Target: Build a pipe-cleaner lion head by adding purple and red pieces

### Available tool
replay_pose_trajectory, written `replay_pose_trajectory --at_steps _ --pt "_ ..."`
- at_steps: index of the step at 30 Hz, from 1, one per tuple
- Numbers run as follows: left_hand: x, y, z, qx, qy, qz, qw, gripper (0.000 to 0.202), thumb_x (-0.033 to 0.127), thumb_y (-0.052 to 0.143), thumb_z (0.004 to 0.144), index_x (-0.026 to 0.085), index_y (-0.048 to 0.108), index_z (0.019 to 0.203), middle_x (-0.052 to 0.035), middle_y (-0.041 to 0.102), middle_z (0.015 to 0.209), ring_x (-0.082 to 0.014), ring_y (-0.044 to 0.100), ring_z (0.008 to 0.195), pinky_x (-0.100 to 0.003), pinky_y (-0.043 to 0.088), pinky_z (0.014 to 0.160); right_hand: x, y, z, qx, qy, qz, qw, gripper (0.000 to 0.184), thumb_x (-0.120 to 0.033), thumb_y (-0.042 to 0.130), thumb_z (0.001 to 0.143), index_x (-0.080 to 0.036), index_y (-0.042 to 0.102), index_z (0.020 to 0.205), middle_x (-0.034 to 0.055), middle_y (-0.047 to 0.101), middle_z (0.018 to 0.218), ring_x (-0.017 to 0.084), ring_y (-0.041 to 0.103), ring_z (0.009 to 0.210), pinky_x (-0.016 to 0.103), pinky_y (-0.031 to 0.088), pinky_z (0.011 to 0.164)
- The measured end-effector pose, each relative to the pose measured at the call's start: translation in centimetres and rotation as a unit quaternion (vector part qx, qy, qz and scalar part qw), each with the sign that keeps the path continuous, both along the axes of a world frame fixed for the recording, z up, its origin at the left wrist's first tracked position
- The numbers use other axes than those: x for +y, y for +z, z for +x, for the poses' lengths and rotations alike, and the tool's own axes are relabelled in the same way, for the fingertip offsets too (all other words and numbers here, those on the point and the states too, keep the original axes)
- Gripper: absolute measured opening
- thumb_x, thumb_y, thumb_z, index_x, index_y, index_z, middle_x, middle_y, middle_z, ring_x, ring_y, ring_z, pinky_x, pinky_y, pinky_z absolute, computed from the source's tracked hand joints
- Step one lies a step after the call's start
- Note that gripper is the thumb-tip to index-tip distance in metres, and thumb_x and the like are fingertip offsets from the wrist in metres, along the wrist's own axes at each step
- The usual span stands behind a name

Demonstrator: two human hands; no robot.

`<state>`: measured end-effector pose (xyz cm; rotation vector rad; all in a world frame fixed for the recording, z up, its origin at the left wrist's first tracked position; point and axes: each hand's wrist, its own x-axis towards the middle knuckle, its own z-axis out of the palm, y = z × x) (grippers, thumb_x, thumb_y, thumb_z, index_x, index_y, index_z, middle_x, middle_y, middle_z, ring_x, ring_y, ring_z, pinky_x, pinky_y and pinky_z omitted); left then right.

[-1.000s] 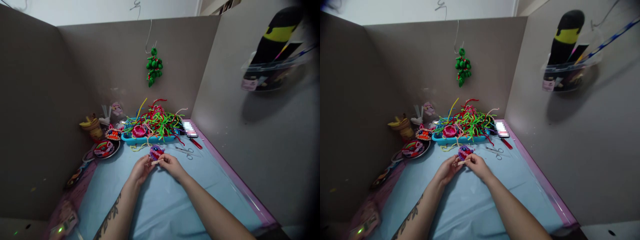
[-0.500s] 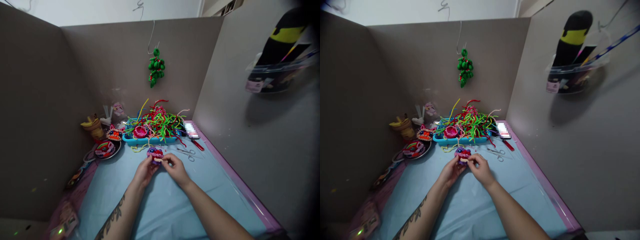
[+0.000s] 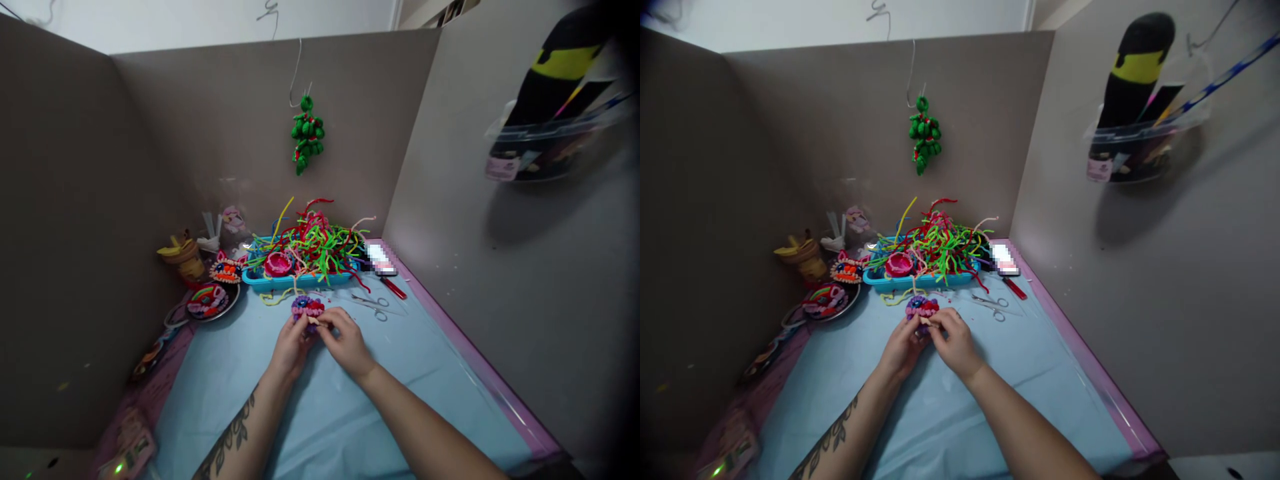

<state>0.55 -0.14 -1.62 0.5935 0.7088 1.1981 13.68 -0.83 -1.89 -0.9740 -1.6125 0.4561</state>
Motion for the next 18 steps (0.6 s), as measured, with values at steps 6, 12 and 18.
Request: replay_pose_trajectory --at_steps 6,12,18 --pt "0.56 -0.02 -0.56 -0.037 0.008 0.002 0.999 0.025 0.029 0.065 0.078 0.016 0.065 0.1 -0.0096 0.068 0.104 -0.0239 0.061 0.101 -0.038 0.046 0.09 -0.3 0.26 0.23 0.062 -0.016 -0.051 0.997 0.019 -0.018 0.057 0.079 -0.023 0.059 0.097 0.0045 0.054 0.088 0.017 0.054 0.071 0.03 0.047 0.064" --pt "0.58 -0.07 -0.42 -0.04 0.0 -0.003 0.999 0.024 0.026 0.064 0.08 0.016 0.064 0.101 -0.009 0.068 0.105 -0.0216 0.061 0.101 -0.034 0.047 0.089 -0.5 0.54 -0.04 0.043 -0.009 -0.061 0.997 0.01 -0.02 0.061 0.079 -0.023 0.062 0.089 0.0029 0.056 0.082 0.017 0.053 0.071 0.028 0.042 0.062" --pt "0.34 0.3 -0.17 -0.06 -0.032 0.008 0.998 0.022 0.024 0.062 0.08 0.016 0.064 0.1 -0.0094 0.066 0.11 -0.0232 0.058 0.107 -0.037 0.043 0.095 -0.08 0.56 0.31 0.064 -0.048 -0.081 0.993 0.008 -0.022 0.056 0.083 -0.021 0.062 0.077 0.0018 0.058 0.075 0.017 0.054 0.07 0.028 0.042 0.063"
